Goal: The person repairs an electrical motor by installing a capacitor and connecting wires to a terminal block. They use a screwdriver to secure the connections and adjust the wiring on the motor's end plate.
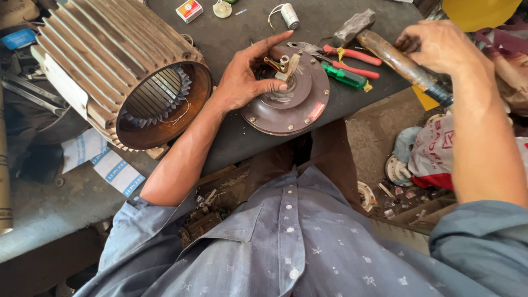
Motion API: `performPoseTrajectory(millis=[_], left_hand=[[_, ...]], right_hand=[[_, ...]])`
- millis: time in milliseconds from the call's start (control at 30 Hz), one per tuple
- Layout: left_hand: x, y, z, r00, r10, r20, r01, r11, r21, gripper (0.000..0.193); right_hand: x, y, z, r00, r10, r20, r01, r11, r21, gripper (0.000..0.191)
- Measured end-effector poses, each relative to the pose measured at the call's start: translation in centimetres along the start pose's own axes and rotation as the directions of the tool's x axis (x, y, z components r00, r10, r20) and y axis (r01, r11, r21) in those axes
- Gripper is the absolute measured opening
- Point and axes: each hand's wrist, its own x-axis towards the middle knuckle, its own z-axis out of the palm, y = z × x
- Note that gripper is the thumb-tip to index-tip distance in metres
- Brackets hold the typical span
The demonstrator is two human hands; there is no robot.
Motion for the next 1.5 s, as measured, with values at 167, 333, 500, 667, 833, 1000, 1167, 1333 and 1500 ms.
performPoseTrajectory(millis=[167, 333, 500, 667, 833, 1000, 1167, 1333, 1500], left_hand=[[0.0, 0.1, 0.5, 1.000, -0.016, 0.001, 0.016, 1.000, -0.016, 0.091], [-0.2, -0.2, 0.4, 1.000, -0.010, 0.010, 0.010, 0.999, -0.053, 0.090], [-0.1, -0.7, 0.3, 1.000, -0.020, -0.002, 0.020, 1.000, -0.023, 0.090], [0.3, -0.6, 0.8, 1.000, -0.028, 0.002, 0.028, 0.998, -0.048, 0.090], [0.2, -0.5, 1.0, 1.000, -0.029, -0.006, 0.029, 0.999, -0.041, 0.090], [0.2, -0.6, 0.9, 1.000, -0.022, -0.004, 0.022, 0.999, -0.034, 0.090], [0.2, -0.8, 0.9, 1.000, -0.018, -0.006, 0.018, 1.000, -0.024, 0.090], [0.0, -0.9, 0.9, 1.000, -0.023, -0.008, 0.023, 0.999, -0.040, 0.090], [0.0, -0.9, 0.8, 1.000, -0.008, -0.006, 0.007, 0.999, -0.047, 0.090]], right_hand=[[-0.9, 0.3, -0.6, 0.986, 0.135, 0.101, -0.124, 0.986, -0.112, 0.037], [-6.5, -3.1, -4.9, 0.900, 0.323, -0.294, -0.346, 0.938, -0.029, 0.020], [-7.9, -13.1, -4.2, 0.763, 0.548, -0.344, 0.049, 0.482, 0.875, 0.013], [-7.5, -23.7, -3.5, 0.769, 0.350, -0.535, 0.085, 0.774, 0.628, 0.022], [-6.2, -26.5, -4.3, 0.741, 0.312, -0.594, 0.170, 0.769, 0.616, 0.024], [-6.2, -26.4, -4.1, 0.745, 0.325, -0.583, 0.161, 0.760, 0.630, 0.022], [-5.8, -26.4, -3.5, 0.735, 0.305, -0.606, 0.171, 0.781, 0.600, 0.022], [-5.6, -26.8, -3.9, 0.732, 0.302, -0.611, 0.177, 0.782, 0.598, 0.022], [-5.2, -28.1, -5.3, 0.837, 0.482, -0.259, -0.140, 0.647, 0.750, 0.007]])
